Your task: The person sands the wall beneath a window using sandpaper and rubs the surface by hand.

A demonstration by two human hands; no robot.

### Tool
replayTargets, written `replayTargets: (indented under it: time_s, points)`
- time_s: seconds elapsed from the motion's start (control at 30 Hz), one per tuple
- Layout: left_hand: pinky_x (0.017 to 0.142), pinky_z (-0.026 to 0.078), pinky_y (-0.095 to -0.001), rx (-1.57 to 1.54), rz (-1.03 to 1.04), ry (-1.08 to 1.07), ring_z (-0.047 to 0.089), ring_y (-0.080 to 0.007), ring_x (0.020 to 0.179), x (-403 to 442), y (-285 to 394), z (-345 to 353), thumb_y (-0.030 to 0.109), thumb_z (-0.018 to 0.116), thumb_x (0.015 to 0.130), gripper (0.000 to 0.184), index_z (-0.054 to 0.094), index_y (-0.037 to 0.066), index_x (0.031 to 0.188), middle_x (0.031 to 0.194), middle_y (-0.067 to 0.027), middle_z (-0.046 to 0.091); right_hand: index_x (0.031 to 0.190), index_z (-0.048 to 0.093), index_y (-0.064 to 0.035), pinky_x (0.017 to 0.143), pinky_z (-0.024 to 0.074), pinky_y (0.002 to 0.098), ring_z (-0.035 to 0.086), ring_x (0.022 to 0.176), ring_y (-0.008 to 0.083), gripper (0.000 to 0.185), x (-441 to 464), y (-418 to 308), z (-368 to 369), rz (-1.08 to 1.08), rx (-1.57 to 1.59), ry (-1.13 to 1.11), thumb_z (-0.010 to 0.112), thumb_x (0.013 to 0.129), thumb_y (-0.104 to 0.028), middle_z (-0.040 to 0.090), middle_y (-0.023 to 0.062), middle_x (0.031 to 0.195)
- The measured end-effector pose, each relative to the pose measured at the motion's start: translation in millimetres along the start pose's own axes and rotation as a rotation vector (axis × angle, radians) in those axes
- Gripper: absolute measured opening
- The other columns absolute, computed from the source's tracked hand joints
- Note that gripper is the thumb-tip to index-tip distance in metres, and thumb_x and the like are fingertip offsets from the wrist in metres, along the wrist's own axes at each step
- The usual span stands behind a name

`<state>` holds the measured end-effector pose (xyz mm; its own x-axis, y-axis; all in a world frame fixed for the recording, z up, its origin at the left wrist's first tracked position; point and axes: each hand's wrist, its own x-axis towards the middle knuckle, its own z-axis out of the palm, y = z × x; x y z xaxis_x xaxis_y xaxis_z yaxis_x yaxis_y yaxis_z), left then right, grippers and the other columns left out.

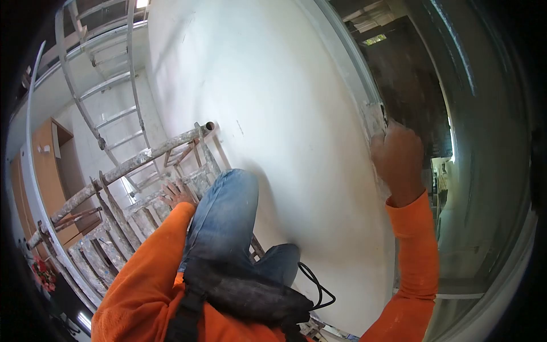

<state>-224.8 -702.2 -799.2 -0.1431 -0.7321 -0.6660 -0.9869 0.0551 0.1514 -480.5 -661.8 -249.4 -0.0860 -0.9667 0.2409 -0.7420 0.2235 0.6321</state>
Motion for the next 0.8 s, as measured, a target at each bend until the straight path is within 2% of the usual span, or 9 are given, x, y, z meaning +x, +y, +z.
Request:
replayTargets:
  time_s: [0.07, 0.17, 0.23, 0.27, 0.33, 0.43, 0.57, 0.63, 0.8]
  points:
    - [0.106, -0.009, -0.0763, 0.009, 0.005, -0.014, -0.017, -0.0484, 0.147, -4.4, -1.9, -4.1, 0.065, 0.075, 0.064, 0.134, -0.006, 0.014, 0.158, 0.162, -0.0255, -0.006, 0.078, 0.061, -0.0118, 0.056, 0.0503, 0.0412, 0.062, 0.058, 0.0284, 0.012, -0.4, -1.5, 0.8, 0.038, 0.098, -0.001, 0.063, 0.084, -0.023, 0.059, 0.0078, 0.069]
    - [0.107, -0.009, -0.0757, -0.060, 0.000, -0.036, -0.017, -0.0480, 0.147, -19.0, 2.8, -34.4, 0.069, 0.076, 0.061, 0.139, -0.007, 0.014, 0.158, 0.163, -0.0251, -0.007, 0.077, 0.061, -0.0113, 0.056, 0.0513, 0.0411, 0.063, 0.059, 0.0292, 0.015, 18.3, -10.8, -12.8, 0.027, -0.135, -0.006, 0.062, 0.085, -0.023, 0.061, 0.0087, 0.068]
    - [0.110, -0.005, -0.0728, -0.063, 0.031, -0.053, -0.004, -0.0467, 0.149, -45.6, 4.1, -64.4, 0.036, 0.062, 0.084, 0.093, 0.012, 0.010, 0.157, 0.162, -0.0275, 0.000, 0.075, 0.062, -0.0107, 0.055, 0.0521, 0.0417, 0.065, 0.060, 0.0299, 0.015, 25.9, -12.2, -23.6, 0.108, 0.019, -0.003, 0.062, 0.085, -0.022, 0.063, 0.0093, 0.068]
    - [0.110, -0.005, -0.0728, -0.062, 0.029, -0.055, -0.004, -0.0467, 0.149, -47.3, 2.8, -66.0, 0.036, 0.062, 0.084, 0.093, 0.012, 0.010, 0.157, 0.162, -0.0275, 0.000, 0.075, 0.062, -0.0107, 0.055, 0.0521, 0.0417, 0.065, 0.060, 0.0299, 0.015, 27.5, -13.7, -18.8, 0.107, 0.021, -0.005, 0.062, 0.085, -0.022, 0.063, 0.0093, 0.068]
    - [0.110, -0.004, -0.0734, -0.054, 0.040, -0.058, -0.003, -0.0485, 0.149, -47.0, 2.6, -68.9, 0.039, 0.067, 0.079, 0.100, 0.012, 0.010, 0.157, 0.161, -0.0292, -0.001, 0.075, 0.065, -0.0098, 0.056, 0.0531, 0.0434, 0.067, 0.063, 0.0309, 0.016, 35.1, -16.5, -4.3, -0.053, -0.081, 0.077, 0.061, 0.086, -0.021, 0.065, 0.0108, 0.069]
    - [0.110, -0.003, -0.0734, -0.037, 0.033, -0.024, -0.004, -0.0493, 0.148, -32.0, 1.0, -46.0, 0.044, 0.071, 0.076, 0.107, 0.011, 0.009, 0.157, 0.161, -0.0296, 0.000, 0.074, 0.066, -0.0091, 0.060, 0.0542, 0.0440, 0.068, 0.066, 0.0317, 0.017, 52.4, -26.7, -19.0, 0.030, -0.114, -0.106, 0.060, 0.086, -0.019, 0.065, 0.0115, 0.070]
    - [0.110, -0.003, -0.0734, -0.047, 0.038, -0.050, -0.004, -0.0493, 0.148, -30.1, 0.7, -47.6, 0.050, 0.073, 0.073, 0.115, 0.008, 0.008, 0.157, 0.161, -0.0293, 0.000, 0.074, 0.067, -0.0078, 0.064, 0.0557, 0.0433, 0.068, 0.068, 0.0322, 0.017, 62.0, -25.0, -13.0, -0.083, -0.066, -0.020, 0.059, 0.085, -0.018, 0.066, 0.0137, 0.072]
    - [0.109, -0.007, -0.0742, 0.003, -0.007, -0.094, -0.016, -0.0472, 0.148, -14.8, -0.4, -29.9, 0.075, 0.079, 0.053, 0.148, -0.006, 0.015, 0.158, 0.162, -0.0257, -0.012, 0.076, 0.067, -0.0070, 0.066, 0.0565, 0.0434, 0.069, 0.071, 0.0339, 0.016, 78.9, -37.0, -20.9, 0.045, -0.036, -0.115, 0.060, 0.084, -0.019, 0.068, 0.0160, 0.076]
    - [0.109, -0.006, -0.0741, -0.026, 0.013, -0.045, -0.014, -0.0476, 0.148, -12.6, -2.5, -18.9, 0.076, 0.079, 0.052, 0.150, -0.007, 0.013, 0.158, 0.162, -0.0266, -0.011, 0.078, 0.067, -0.0034, 0.072, 0.0558, 0.0480, 0.069, 0.079, 0.0382, 0.019, 107.4, -36.7, -8.2, 0.177, 0.034, -0.151, 0.059, 0.083, -0.020, 0.069, 0.0203, 0.083]
